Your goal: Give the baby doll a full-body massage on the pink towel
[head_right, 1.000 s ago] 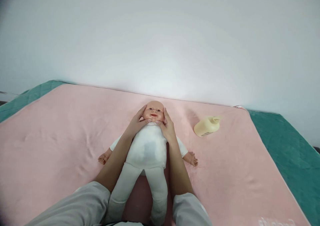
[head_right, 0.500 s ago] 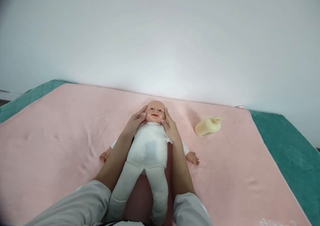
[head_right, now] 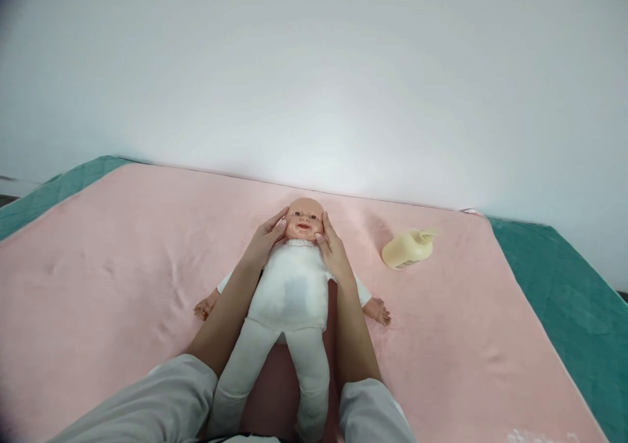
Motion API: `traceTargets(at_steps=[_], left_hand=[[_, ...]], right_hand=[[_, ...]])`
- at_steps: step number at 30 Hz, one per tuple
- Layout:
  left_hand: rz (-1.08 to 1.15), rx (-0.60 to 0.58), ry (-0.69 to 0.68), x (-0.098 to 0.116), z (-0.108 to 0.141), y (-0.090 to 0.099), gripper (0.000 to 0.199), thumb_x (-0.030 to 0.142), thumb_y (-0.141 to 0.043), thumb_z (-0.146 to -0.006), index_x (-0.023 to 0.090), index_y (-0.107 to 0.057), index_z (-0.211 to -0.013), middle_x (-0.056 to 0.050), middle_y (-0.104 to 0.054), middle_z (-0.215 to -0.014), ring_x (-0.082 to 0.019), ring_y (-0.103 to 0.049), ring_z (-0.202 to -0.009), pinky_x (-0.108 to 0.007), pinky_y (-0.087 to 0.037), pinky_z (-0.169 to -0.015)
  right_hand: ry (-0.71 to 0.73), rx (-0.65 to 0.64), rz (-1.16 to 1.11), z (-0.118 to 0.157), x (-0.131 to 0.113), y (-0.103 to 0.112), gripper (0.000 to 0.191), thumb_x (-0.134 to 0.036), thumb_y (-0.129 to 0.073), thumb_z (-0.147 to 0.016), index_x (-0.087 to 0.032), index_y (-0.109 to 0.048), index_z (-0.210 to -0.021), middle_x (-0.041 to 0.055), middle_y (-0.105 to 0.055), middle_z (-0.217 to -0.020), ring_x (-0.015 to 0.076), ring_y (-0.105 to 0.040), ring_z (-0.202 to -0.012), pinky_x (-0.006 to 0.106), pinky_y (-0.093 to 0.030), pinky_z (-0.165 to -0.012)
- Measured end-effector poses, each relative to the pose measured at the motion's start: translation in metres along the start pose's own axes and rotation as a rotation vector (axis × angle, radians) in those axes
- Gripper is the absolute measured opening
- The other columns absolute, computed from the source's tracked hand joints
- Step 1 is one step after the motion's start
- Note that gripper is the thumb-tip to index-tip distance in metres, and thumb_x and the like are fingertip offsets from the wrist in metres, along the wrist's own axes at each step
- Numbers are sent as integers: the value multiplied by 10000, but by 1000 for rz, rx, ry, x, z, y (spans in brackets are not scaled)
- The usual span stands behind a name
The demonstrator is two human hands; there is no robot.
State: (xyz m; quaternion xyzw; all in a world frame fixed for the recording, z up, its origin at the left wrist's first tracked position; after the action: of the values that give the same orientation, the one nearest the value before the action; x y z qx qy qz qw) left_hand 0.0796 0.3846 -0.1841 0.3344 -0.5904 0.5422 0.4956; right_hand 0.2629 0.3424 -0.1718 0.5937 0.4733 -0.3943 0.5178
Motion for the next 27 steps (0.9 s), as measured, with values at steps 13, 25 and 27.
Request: traceTargets(at_steps=[13, 25, 27], left_hand=[[-245, 53, -56, 3, 2, -8, 1011, 274, -855, -617, 162, -354, -1488, -150, -394, -1520, -312, -490, -1317, -412, -441, -1090], [-256, 34, -64, 3, 0, -2, 904, 281, -803, -684, 193, -381, -1478, -108, -421, -1510, -298, -447, -1357, -417, -393, -1129], [-259, 29, -59, 3, 0, -2, 906, 292, -803, -686, 200, -377, -1481, -103, -429, -1506, -296, -443, -1361, -414, -392, -1129]], right_hand=[[37, 58, 75, -3, 10, -15, 906, -537, -592, -858, -189, -124, -1551, 108, -192, -1614, 246, -236, -1481, 460, -248, -1205], [49, 39, 50, -3, 13, -9, 820, -522, -561, -885, -238, -166, -1546, 67, -254, -1600, 226, -291, -1462, 435, -278, -1198], [47, 45, 59, -3, 13, -9, 824, -524, -563, -883, -231, -170, -1545, 72, -261, -1597, 224, -293, -1461, 435, -265, -1203]])
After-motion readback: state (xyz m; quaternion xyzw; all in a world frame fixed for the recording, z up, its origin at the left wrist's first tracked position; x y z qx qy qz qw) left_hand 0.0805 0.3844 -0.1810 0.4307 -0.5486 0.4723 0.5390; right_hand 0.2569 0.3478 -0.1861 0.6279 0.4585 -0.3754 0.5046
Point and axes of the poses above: each hand's wrist, its own z-axis away from the middle knuckle, its own y-axis out of the back of the hand, x = y × z, the point moved 3 cm from there along -z, towards the middle knuckle
